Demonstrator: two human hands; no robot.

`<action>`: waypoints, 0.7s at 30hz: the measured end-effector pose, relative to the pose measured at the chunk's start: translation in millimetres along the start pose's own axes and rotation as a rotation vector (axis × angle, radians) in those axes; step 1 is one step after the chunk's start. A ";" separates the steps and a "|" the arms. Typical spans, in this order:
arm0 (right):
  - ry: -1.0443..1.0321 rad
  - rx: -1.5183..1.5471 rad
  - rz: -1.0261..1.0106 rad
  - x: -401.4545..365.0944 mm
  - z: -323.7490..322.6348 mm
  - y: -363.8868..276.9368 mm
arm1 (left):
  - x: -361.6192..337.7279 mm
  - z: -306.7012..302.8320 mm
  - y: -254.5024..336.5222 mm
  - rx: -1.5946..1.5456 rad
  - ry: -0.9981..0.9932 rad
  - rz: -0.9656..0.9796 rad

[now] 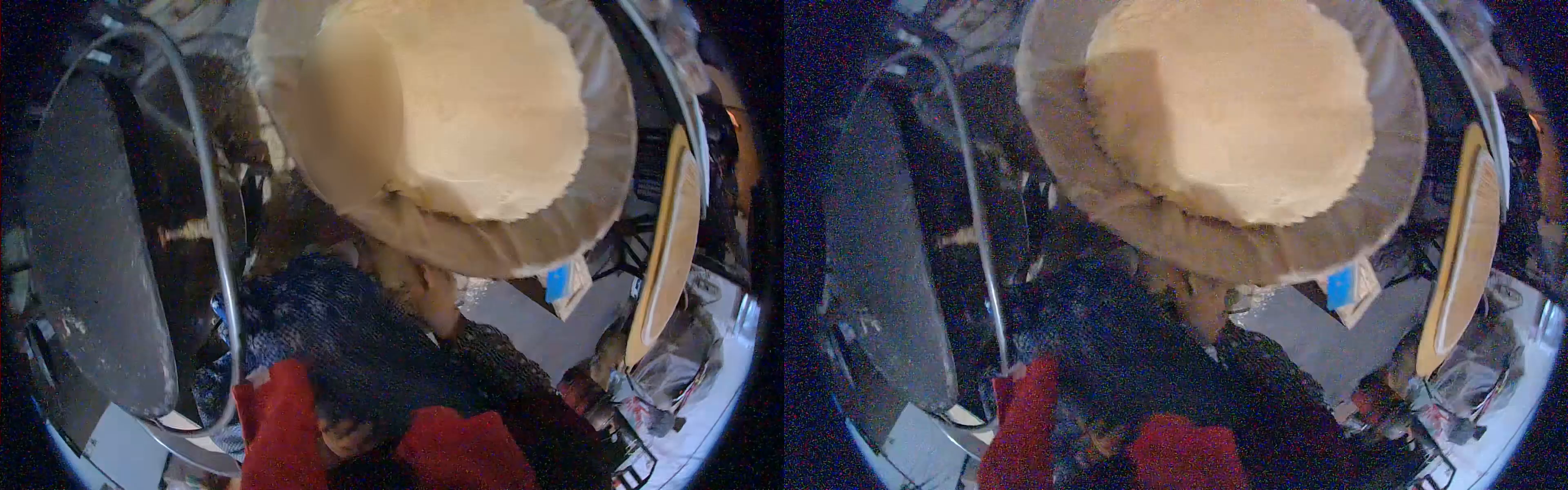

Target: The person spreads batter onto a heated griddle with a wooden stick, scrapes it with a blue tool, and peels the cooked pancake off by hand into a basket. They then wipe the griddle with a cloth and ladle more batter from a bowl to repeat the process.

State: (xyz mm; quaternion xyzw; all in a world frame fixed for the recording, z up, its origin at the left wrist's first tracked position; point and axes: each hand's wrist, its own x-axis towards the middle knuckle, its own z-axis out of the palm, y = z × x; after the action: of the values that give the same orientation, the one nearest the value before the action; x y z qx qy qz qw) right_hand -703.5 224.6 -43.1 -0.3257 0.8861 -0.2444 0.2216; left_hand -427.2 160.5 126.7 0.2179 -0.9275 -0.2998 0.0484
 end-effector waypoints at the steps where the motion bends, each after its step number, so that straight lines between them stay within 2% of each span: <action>1: 0.043 0.009 -0.018 -8.8 -26.5 2.7 | -0.3 6.7 5.3 0.011 0.000 -0.008; 5: 0.131 0.258 -0.196 -37.2 -128.8 -11.5 | 7.3 1.7 40.6 0.034 0.003 -0.182; 7: 0.148 0.476 -0.135 -37.4 -181.8 -35.2 | 13.4 10.4 58.3 0.025 0.117 -0.224; 8: 0.192 0.871 0.044 -21.4 -185.6 -24.5 | 17.2 16.7 64.2 0.020 0.204 -0.216; 9: 0.237 0.939 0.034 -10.5 -206.8 -29.8 | 18.9 23.3 69.9 -0.002 0.346 -0.213; 11: 0.265 0.917 -0.064 27.8 -253.6 -39.3 | 13.1 26.0 66.6 0.069 0.305 -0.162; 13: 0.258 0.737 -0.063 86.7 -284.9 -27.0 | 5.3 33.1 54.0 0.064 0.418 -0.043; 14: 0.367 0.313 -0.024 119.6 -287.1 -12.1 | -6.6 25.5 50.7 0.125 0.389 -0.091; 15: 0.414 0.099 -0.014 125.9 -291.6 -0.3 | -14.6 13.6 39.9 0.186 0.374 -0.130; 16: 0.464 -0.115 0.006 132.2 -296.2 11.3 | -34.9 7.2 19.0 0.273 0.477 -0.195; 17: 0.510 -0.331 -0.089 125.6 -299.3 23.9 | -56.5 2.3 -3.9 0.359 0.593 -0.260; 18: 0.549 -0.541 -0.190 121.1 -302.4 39.8 | -60.7 -19.9 -0.3 0.370 0.639 -0.338; 19: 0.560 -0.491 -0.293 102.0 -298.9 53.7 | -66.7 -43.7 4.5 0.393 0.693 -0.432; 20: 0.647 -0.422 -0.421 67.3 -291.0 53.0 | -79.5 -53.7 -6.8 0.409 0.660 -0.565; 21: 0.661 -0.330 -0.407 35.7 -273.3 51.1 | -99.9 -66.8 -22.3 0.446 0.648 -0.720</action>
State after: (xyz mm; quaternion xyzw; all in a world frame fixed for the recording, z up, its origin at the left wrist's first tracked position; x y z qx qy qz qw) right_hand -903.0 313.1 132.9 -0.4294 0.8542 -0.2294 -0.1826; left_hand -314.1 151.9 172.5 0.6090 -0.7726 -0.0105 0.1791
